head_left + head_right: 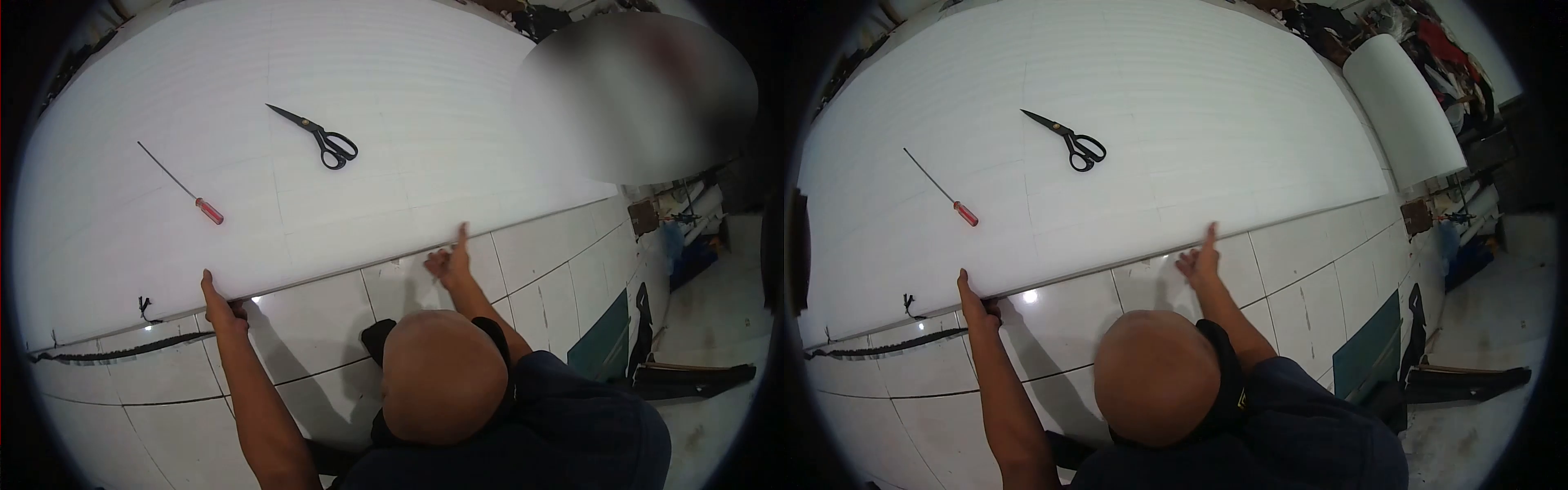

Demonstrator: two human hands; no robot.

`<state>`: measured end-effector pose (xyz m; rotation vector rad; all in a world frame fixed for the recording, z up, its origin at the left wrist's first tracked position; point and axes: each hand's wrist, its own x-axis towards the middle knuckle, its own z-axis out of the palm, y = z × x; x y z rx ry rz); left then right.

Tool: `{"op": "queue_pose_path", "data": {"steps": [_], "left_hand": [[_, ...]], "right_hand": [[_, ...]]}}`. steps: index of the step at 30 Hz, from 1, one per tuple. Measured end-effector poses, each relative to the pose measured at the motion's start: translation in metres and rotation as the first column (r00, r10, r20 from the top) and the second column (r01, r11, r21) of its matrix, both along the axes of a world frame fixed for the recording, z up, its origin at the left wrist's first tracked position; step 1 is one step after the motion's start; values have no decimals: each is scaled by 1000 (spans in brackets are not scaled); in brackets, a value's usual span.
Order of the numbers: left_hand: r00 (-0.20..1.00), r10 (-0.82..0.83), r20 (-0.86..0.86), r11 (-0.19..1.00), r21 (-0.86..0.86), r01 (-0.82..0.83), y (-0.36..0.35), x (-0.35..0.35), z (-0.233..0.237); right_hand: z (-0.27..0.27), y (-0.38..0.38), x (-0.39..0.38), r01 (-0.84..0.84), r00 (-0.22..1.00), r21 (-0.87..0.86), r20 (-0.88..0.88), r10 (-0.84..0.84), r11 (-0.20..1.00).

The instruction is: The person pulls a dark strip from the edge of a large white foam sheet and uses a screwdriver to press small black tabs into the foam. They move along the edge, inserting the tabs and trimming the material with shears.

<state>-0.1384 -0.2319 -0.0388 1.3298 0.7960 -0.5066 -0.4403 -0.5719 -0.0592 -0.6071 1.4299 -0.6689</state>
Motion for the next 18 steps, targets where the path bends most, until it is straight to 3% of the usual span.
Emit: {"op": "queue_pose_path", "data": {"steps": [1, 4, 7, 8, 10, 11, 13, 16, 18], "left_hand": [[1000, 2, -7, 1000, 5, -2, 0, 0, 0], [999, 33, -35, 999, 38, -32, -6, 2, 1], [996, 89, -5, 994, 68, -88, -10, 1, 5], [994, 106, 15, 992, 70, -107, -13, 0, 4], [993, 61, 99, 990, -132, -48, -7, 7, -23], [993, 82, 89, 988, -135, -69, -7, 9, -30], [994, 78, 73, 991, -112, -70, -14, 6, -19], [1000, 3, 21, 999, -35, -2, -10, 4, -8], [999, -27, -46, 999, 18, 28, -3, 8, -10]], "right_hand": [[23, -3, -6, 106, 994, -64, 44, -104, 992], [34, -54, -21, 176, 959, -220, -180, -218, 959], [24, -78, -25, -58, 954, -205, -301, -7, 977], [16, -81, -24, -54, 951, -237, -307, -23, 970], [2, -79, -28, -30, 942, -309, -326, -76, 951], [2, -79, -29, -14, 945, -316, -313, -90, 949], [-1, -79, -30, 8, 955, -316, -280, -102, 949], [4, -90, -33, -6, 969, -178, -245, -39, 984], [21, -93, -29, 8, 950, -109, -310, -41, 994]]}}
